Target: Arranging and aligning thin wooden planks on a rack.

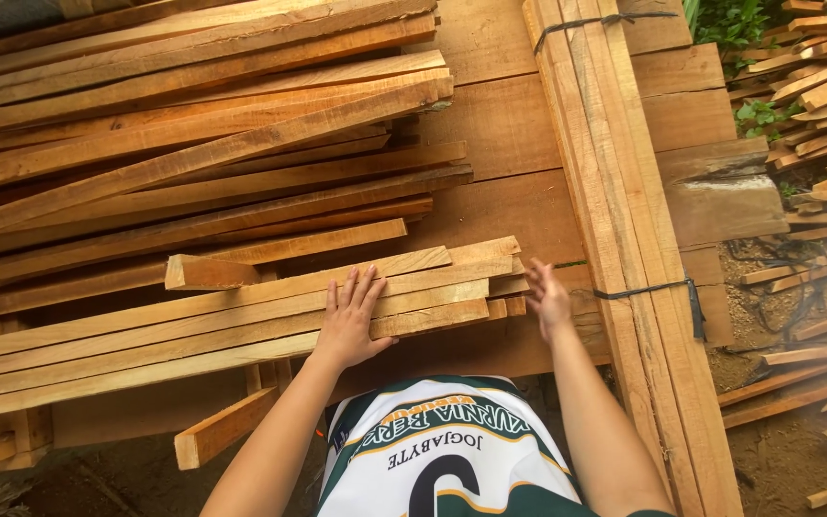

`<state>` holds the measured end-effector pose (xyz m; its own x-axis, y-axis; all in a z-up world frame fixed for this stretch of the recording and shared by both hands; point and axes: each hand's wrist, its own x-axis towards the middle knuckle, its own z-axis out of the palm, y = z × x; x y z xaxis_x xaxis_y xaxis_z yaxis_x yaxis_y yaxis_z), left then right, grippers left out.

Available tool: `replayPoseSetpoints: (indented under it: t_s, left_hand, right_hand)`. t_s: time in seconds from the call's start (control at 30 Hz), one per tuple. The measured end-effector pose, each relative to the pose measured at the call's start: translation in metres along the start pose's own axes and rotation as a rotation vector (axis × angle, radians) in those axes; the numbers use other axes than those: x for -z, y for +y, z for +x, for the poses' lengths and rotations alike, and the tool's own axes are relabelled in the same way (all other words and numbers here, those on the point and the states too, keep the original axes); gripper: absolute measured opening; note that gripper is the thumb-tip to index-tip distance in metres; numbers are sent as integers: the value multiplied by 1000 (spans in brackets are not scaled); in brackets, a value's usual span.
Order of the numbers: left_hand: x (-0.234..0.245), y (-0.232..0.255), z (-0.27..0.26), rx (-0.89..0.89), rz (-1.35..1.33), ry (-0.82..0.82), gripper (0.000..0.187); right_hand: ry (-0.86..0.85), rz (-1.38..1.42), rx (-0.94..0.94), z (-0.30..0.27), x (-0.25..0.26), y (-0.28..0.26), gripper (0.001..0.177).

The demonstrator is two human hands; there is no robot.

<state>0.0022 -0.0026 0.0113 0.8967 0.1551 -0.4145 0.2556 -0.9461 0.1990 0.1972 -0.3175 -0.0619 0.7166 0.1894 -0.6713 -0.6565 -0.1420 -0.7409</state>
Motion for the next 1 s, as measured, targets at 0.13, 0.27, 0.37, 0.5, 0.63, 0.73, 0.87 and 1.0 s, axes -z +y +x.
replayPoseSetpoints:
  t_s: [0.13, 0.27, 0.37, 0.5, 0.63, 0.73, 0.87, 1.0]
  left_hand:
    - [1, 0, 0, -17, 10, 0, 115]
    - [5, -2, 2, -22, -6, -20, 115]
    - [1, -3, 1, -10, -17, -22, 115]
    - [-5, -5, 0, -11, -12, -1, 116]
    - [-5, -7, 2, -13, -16, 14, 115]
    - [-7, -7, -2, -12, -12, 8, 114]
    - [-9, -8, 4, -27, -26, 32, 116]
    - [-9, -6, 1, -28, -3, 38, 115]
  right_hand:
    - [-84, -94, 33, 13, -15, -14, 81]
    - [-129, -139, 79, 12, -24, -24, 96]
    - [-103, -187, 133, 33, -34, -10, 87]
    - [-13, -561, 167, 73, -17, 22, 75]
    - [340, -570, 520, 19, -13, 3, 35]
    - [351, -596, 558, -22, -6, 22, 21]
    - [8, -828, 605, -44, -2, 37, 41]
    - [-128, -1174, 753, -31, 2, 41, 53]
